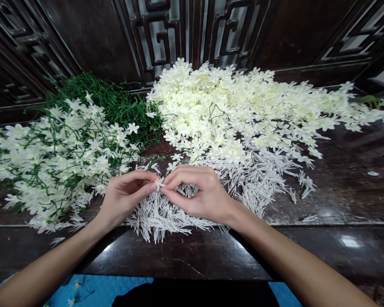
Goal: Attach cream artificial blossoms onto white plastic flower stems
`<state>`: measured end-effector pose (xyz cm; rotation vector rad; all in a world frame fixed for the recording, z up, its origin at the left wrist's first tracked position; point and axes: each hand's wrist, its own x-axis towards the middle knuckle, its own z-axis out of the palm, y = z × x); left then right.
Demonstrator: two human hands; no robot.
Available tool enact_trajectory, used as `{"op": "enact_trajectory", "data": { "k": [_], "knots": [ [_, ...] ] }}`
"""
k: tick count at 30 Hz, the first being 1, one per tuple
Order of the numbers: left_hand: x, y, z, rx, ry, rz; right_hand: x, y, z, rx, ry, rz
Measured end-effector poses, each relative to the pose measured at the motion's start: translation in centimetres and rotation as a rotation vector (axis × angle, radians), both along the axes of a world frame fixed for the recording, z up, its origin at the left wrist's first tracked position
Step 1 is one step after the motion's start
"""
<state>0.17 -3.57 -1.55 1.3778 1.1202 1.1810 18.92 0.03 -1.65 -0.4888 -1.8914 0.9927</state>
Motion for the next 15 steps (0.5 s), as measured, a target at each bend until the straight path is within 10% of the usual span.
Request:
{"op": "enact_trajectory", "data": {
  "k": [15],
  "knots": [
    [-0.26, 0.15, -0.05, 0.113, 0.081, -0.023, 0.27, 0.43, -0.36, 0.154, -0.036, -0.001]
  ]
}}
